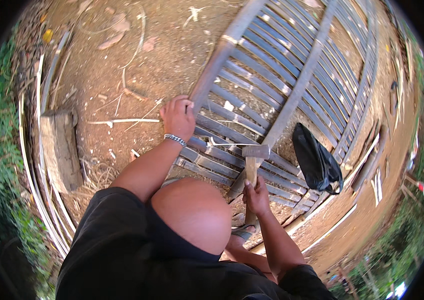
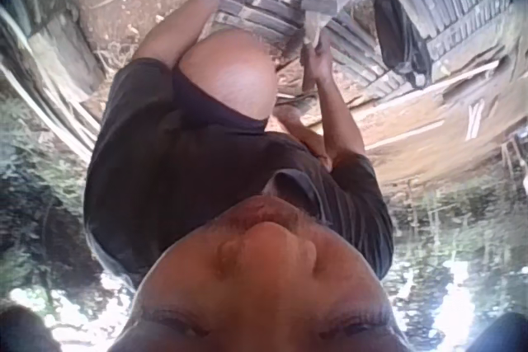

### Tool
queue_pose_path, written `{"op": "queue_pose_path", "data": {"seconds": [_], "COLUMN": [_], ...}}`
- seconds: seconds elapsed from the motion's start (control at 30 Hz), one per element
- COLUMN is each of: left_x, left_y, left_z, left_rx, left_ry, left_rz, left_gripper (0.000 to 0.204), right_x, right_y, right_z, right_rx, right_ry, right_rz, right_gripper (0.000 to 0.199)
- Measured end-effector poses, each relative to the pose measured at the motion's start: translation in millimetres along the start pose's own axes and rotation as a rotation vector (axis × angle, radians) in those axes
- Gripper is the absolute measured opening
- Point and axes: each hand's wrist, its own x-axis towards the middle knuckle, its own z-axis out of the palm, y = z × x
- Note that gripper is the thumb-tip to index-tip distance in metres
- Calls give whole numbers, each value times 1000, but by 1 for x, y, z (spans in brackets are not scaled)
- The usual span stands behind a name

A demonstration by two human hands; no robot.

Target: The person assembles a bamboo panel by aligning bamboo slats onto crossbeams and hammering them into place using a small mallet.

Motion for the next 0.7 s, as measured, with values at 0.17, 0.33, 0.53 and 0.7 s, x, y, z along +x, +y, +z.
{"op": "queue_pose_path", "data": {"seconds": [0.17, 0.33, 0.53, 0.7], "left_x": [4, 8, 38, 1], "left_y": [-8, 30, 230, 386], "left_z": [-3, -18, -35, 7], "left_rx": [-85, -314, -623, -579], "left_ry": [70, -57, -718, -934], "left_rz": [14, -85, 481, 962], "left_gripper": [8, 14, 13, 9], "right_x": [-16, -11, -6, -3], "right_y": [40, 87, 74, 88], "right_z": [-12, -25, -27, -32], "right_rx": [-11, -44, -178, -71], "right_ry": [111, 309, 395, 437], "right_rz": [-44, -92, -125, -150], "right_gripper": [35, 41, 49, 46]}}
